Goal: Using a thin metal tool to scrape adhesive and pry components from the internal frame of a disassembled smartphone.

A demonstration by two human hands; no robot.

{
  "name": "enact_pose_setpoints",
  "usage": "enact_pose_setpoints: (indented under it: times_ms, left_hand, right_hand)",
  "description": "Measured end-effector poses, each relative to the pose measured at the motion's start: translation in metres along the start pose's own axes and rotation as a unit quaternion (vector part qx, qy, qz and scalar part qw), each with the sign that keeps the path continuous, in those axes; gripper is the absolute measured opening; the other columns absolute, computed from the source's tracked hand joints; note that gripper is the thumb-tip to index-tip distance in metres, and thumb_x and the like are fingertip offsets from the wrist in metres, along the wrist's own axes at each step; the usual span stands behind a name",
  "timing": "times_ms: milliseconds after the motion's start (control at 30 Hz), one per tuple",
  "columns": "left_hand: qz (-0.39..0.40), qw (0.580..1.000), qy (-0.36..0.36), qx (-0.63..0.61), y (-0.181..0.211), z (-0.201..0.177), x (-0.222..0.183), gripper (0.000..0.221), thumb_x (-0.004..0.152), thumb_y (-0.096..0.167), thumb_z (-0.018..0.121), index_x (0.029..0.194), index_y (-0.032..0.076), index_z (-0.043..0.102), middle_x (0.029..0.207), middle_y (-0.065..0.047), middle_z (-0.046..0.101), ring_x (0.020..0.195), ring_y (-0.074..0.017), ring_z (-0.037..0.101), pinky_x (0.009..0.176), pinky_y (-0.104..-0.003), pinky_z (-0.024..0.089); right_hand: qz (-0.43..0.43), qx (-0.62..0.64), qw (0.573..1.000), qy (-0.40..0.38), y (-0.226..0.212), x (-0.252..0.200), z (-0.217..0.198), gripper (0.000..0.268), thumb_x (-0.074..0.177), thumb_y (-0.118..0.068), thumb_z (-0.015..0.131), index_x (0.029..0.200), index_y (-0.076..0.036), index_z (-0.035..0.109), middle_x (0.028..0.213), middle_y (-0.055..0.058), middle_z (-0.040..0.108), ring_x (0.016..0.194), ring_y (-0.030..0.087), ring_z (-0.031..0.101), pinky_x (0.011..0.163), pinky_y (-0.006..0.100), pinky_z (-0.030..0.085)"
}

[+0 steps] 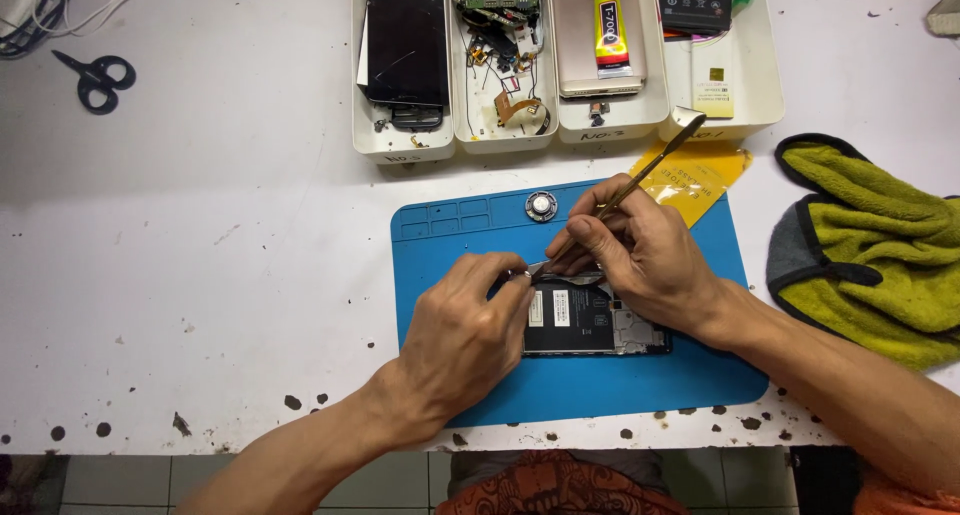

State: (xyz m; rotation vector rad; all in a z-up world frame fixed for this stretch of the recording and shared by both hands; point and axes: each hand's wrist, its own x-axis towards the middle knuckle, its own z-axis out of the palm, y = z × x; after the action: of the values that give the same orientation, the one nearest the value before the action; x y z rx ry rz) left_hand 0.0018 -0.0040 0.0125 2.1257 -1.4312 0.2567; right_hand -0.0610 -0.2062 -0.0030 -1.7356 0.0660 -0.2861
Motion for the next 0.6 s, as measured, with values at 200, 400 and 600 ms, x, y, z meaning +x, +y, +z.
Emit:
enact_pose_setpoints:
  times_ms: [200, 400, 600]
  left_hand:
    - [0.016, 0.998, 0.02, 0.05, 0.0004, 0.0086, -0.006, 0.006, 0.09, 0.0, 0.07, 0.089, 0.003, 0.076, 0.096, -0.009, 0.066, 0.087, -0.0216, 0.072, 0.056, -0.026, 0.06]
    - [0.031, 0.998, 0.012, 0.058, -0.0012, 0.0111, -0.0035, 0.007, 0.093, -0.002, 0.065, 0.087, 0.0, 0.069, 0.099, -0.011, 0.062, 0.086, -0.0247, 0.068, 0.063, -0.032, 0.06]
    - [0.029, 0.998, -0.005, 0.056, -0.0009, 0.0081, -0.0012, 0.005, 0.093, -0.002, 0.065, 0.088, -0.001, 0.067, 0.101, -0.012, 0.06, 0.085, -0.0259, 0.067, 0.063, -0.033, 0.059]
  right_hand:
    - [0.019, 0.048, 0.999, 0.0, 0.0026, 0.0005, -0.0018, 0.021, 0.105, -0.011, 0.053, 0.115, 0.007, 0.051, 0.084, 0.024, 0.076, 0.073, 0.028, 0.08, 0.066, 0.039, 0.07]
    - [0.032, 0.039, 0.999, 0.013, -0.003, 0.0006, -0.0047, 0.022, 0.106, -0.014, 0.05, 0.116, 0.005, 0.051, 0.082, 0.024, 0.076, 0.071, 0.028, 0.08, 0.065, 0.041, 0.07]
    - [0.022, 0.006, 1.0, 0.01, 0.0034, -0.0001, -0.0065, 0.02, 0.106, -0.013, 0.052, 0.115, 0.005, 0.052, 0.082, 0.023, 0.076, 0.071, 0.028, 0.08, 0.065, 0.041, 0.069]
